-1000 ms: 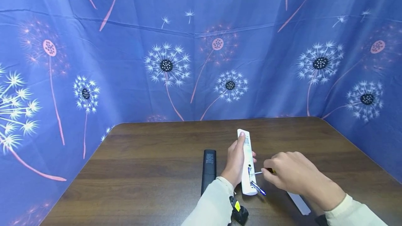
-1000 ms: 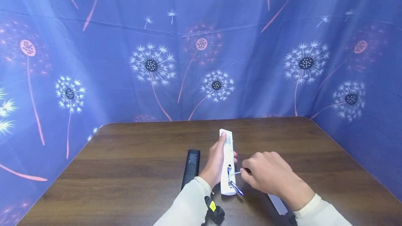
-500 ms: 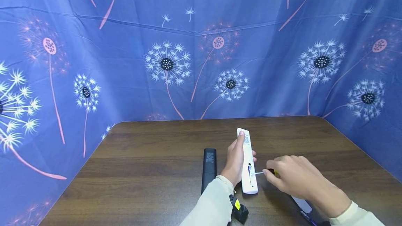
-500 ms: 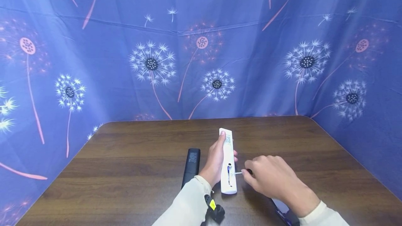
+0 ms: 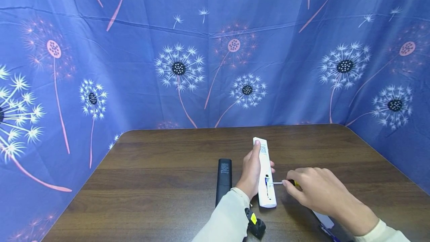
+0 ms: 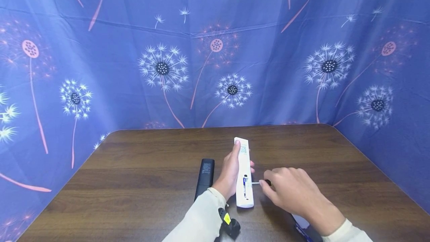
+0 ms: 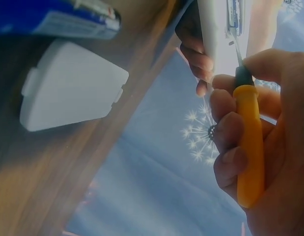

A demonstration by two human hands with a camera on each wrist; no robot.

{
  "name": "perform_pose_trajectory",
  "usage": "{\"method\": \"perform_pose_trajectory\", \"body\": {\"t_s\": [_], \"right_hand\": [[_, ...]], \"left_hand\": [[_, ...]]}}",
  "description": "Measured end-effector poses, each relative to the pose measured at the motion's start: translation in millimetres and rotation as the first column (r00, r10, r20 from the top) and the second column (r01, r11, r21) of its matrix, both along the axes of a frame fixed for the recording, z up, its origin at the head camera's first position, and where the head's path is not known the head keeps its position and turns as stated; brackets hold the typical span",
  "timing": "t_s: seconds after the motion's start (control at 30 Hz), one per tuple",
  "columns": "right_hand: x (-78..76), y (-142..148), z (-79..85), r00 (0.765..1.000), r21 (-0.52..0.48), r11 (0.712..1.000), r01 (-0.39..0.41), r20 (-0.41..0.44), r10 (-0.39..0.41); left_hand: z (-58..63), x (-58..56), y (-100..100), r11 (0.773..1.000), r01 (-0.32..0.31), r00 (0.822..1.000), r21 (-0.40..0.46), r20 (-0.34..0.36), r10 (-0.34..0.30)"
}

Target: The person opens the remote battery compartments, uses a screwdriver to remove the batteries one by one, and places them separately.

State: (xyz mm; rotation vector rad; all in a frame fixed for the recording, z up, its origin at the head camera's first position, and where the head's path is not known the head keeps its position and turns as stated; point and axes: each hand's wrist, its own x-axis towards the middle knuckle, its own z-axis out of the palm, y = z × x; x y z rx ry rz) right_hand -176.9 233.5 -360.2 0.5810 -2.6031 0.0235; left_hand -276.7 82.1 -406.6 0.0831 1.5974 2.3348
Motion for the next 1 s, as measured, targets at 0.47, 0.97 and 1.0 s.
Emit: {"method": "perform_pose_trajectory", "body": {"t_s": [0.47,0.97,1.0], "right_hand": [[-1.6,-1.5,-5.4,0.998,-0.035,0.999,0.01,-0.062,-0.013],[-1.6,-3.6,-6.5,0.998,-0.048,0.999,0.024,-0.064,-0.027],[-1.8,-3.6,-6.6,0.997,-0.046,0.999,0.022,-0.069,-0.025]], "left_hand": [[-1.7,-0.1,-2.3,0.999,0.036,0.999,0.013,-0.024,-0.036],[-1.8,0.5,-0.2,1.0,0.017,1.0,0.026,-0.009,-0.017],[-1.7,0.5,0.0,0.999,0.018,1.0,0.028,-0.009,-0.017]]}}
